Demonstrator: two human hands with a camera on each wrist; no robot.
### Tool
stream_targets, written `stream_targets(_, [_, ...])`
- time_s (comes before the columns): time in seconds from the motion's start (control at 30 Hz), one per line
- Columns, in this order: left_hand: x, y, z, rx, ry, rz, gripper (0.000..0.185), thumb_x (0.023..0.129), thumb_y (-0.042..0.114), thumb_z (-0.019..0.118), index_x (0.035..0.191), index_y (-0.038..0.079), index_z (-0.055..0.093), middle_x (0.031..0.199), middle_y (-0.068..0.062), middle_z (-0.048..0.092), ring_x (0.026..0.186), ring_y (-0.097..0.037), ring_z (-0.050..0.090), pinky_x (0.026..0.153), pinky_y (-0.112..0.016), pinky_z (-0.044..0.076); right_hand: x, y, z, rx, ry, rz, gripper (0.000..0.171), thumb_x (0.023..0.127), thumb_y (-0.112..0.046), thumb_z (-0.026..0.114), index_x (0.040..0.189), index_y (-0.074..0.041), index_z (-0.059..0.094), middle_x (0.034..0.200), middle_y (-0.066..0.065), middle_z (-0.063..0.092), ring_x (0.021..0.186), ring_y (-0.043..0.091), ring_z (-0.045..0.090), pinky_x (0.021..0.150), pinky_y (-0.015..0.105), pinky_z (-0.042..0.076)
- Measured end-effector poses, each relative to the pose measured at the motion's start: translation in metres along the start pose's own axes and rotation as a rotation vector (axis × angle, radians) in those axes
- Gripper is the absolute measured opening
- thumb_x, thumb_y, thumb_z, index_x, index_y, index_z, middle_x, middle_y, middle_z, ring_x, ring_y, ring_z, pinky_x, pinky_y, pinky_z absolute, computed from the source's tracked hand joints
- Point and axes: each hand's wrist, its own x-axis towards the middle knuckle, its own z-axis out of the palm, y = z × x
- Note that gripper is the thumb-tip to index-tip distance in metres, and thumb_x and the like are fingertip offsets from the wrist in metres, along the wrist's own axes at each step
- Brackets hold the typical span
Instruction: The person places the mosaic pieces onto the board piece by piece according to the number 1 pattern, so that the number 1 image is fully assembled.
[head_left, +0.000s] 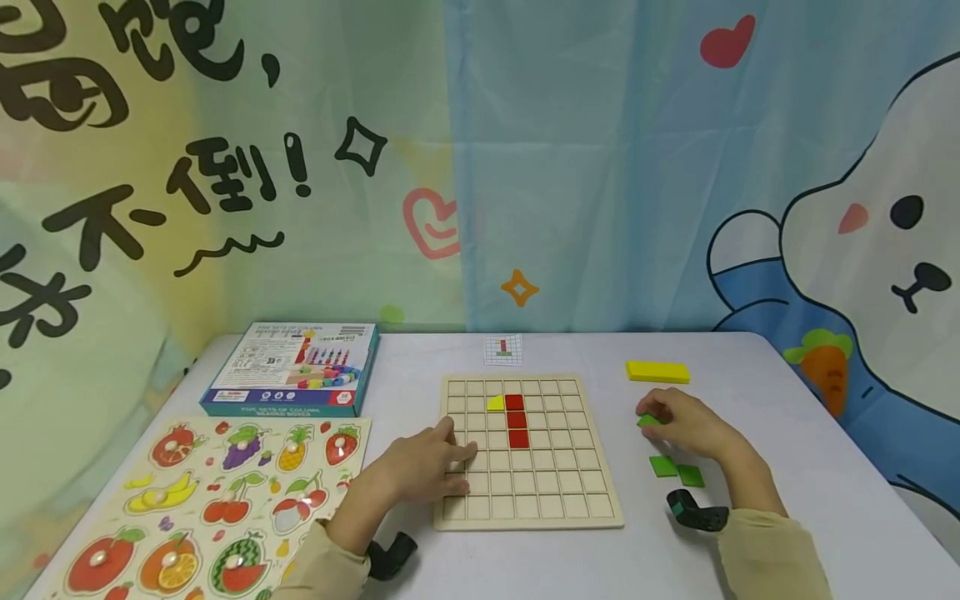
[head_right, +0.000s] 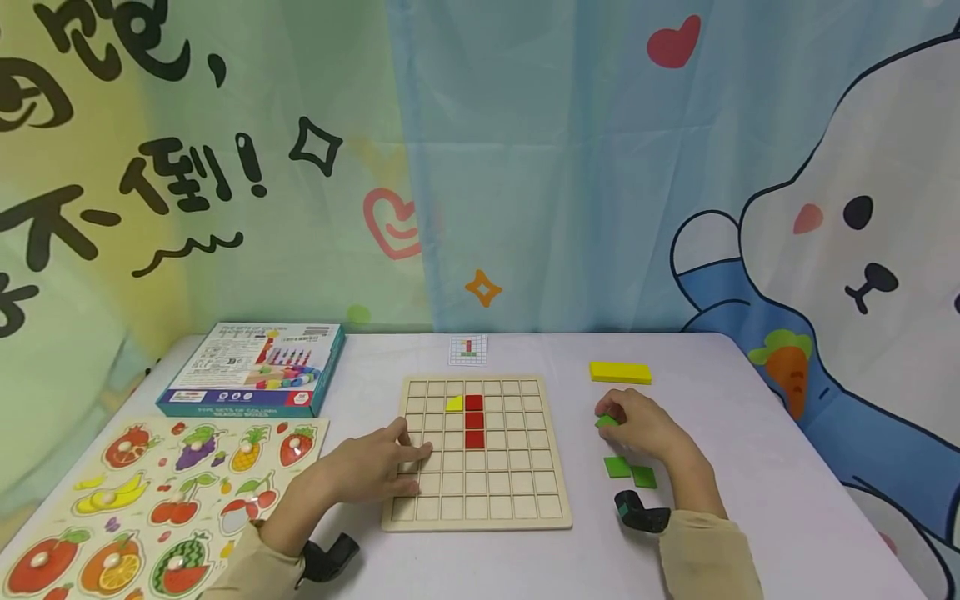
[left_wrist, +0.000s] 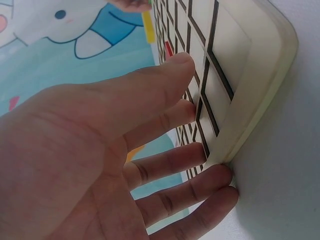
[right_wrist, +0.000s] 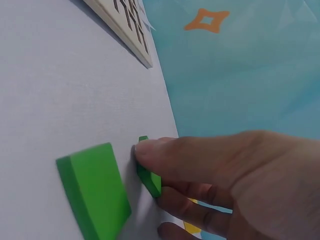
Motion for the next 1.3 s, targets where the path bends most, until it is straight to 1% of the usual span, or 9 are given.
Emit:
stream_targets(0.1, [0.000, 0.001, 0.000, -0.004, -0.001, 0.000, 0.053, 0.084, 0.041, 0.066, 0.133, 0.023, 0.056, 0.107, -0.002, 0.048, 0.081, -0.011, 0.045, 0.060, -0.032, 0.041, 0.001, 0.001, 0.001, -0.010, 0.006, 0.004, 0.025, 0.083, -0.010, 0.069, 0.104, -0.002, 0.060, 0.096, 0.010, 0.059, 0.087, 0.023, 0.052, 0.078, 0.040, 0.045])
stream_targets(0.17, [-0.001, 0.001, 0.000, -0.006, 0.001, 0.000, 0.053, 0.084, 0.041, 0.067, 0.133, 0.023, 0.056, 0.106, -0.002, 0.048, 0.081, -0.011, 0.045, 0.060, -0.033, 0.042, 0.002, 0.000, 0.002, -0.017, 0.014, 0.013, 0.023, 0.083, -0.010, 0.068, 0.103, -0.003, 0.060, 0.095, 0.008, 0.059, 0.086, 0.022, 0.051, 0.079, 0.039, 0.045])
stream_targets(0.3, [-0.001, 0.001, 0.000, -0.004, 0.003, 0.003, 0.054, 0.084, 0.041, 0.067, 0.133, 0.023, 0.056, 0.106, -0.002, 0.047, 0.081, -0.011, 0.045, 0.060, -0.034, 0.042, 0.004, -0.003, 0.005, -0.021, 0.032, 0.026, 0.020, 0.084, -0.010, 0.066, 0.103, -0.005, 0.061, 0.098, 0.009, 0.060, 0.089, 0.023, 0.051, 0.082, 0.041, 0.045])
stream_targets(0.4, [-0.002, 0.002, -0.001, -0.003, 0.009, 0.008, 0.054, 0.084, 0.041, 0.067, 0.133, 0.022, 0.056, 0.107, -0.002, 0.048, 0.080, -0.012, 0.045, 0.060, -0.034, 0.042, 0.005, -0.007, 0.007, -0.009, 0.047, 0.020, 0.020, 0.084, -0.011, 0.065, 0.103, -0.006, 0.061, 0.101, 0.010, 0.061, 0.091, 0.023, 0.052, 0.083, 0.043, 0.045])
stream_targets(0.67, [-0.001, 0.001, 0.000, 0.007, 0.006, 0.002, 0.052, 0.085, 0.041, 0.066, 0.133, 0.023, 0.056, 0.107, -0.002, 0.048, 0.081, -0.011, 0.045, 0.060, -0.032, 0.041, 0.010, -0.020, 0.012, 0.014, 0.097, -0.061, 0.019, 0.084, -0.009, 0.063, 0.102, -0.005, 0.062, 0.096, 0.007, 0.060, 0.087, 0.020, 0.051, 0.077, 0.037, 0.044])
stream_targets(0.87, [-0.001, 0.002, 0.000, -0.001, 0.007, -0.009, 0.051, 0.085, 0.036, 0.068, 0.133, 0.023, 0.056, 0.108, -0.002, 0.048, 0.080, -0.011, 0.045, 0.060, -0.031, 0.041, 0.010, -0.032, 0.017, 0.020, 0.121, -0.132, 0.020, 0.085, -0.008, 0.062, 0.104, -0.004, 0.062, 0.097, 0.006, 0.062, 0.088, 0.019, 0.053, 0.077, 0.037, 0.045])
stream_targets(1.03, [0.001, 0.001, 0.002, -0.010, 0.035, -0.014, 0.049, 0.083, 0.030, 0.072, 0.130, 0.025, 0.059, 0.106, -0.001, 0.048, 0.078, -0.011, 0.046, 0.058, -0.031, 0.040, 0.012, -0.043, 0.023, 0.001, 0.149, -0.156, 0.019, 0.086, -0.009, 0.062, 0.104, -0.005, 0.062, 0.099, 0.005, 0.061, 0.089, 0.019, 0.054, 0.076, 0.035, 0.046])
stream_targets(1.13, [0.002, 0.001, 0.004, -0.029, 0.046, -0.022, 0.048, 0.081, 0.028, 0.073, 0.128, 0.026, 0.061, 0.105, -0.001, 0.048, 0.076, -0.011, 0.046, 0.057, -0.030, 0.040, 0.013, -0.051, 0.027, 0.001, 0.150, -0.176, 0.018, 0.086, -0.009, 0.063, 0.103, -0.006, 0.063, 0.098, 0.004, 0.059, 0.089, 0.018, 0.054, 0.075, 0.034, 0.046])
stream_targets(1.3, [0.002, 0.001, 0.005, -0.028, 0.040, -0.031, 0.050, 0.080, 0.028, 0.074, 0.128, 0.027, 0.060, 0.105, -0.001, 0.048, 0.076, -0.011, 0.047, 0.056, -0.030, 0.039, 0.015, -0.063, 0.035, 0.022, 0.123, -0.210, 0.016, 0.086, -0.009, 0.063, 0.103, -0.008, 0.062, 0.098, 0.003, 0.056, 0.090, 0.018, 0.054, 0.077, 0.036, 0.046])
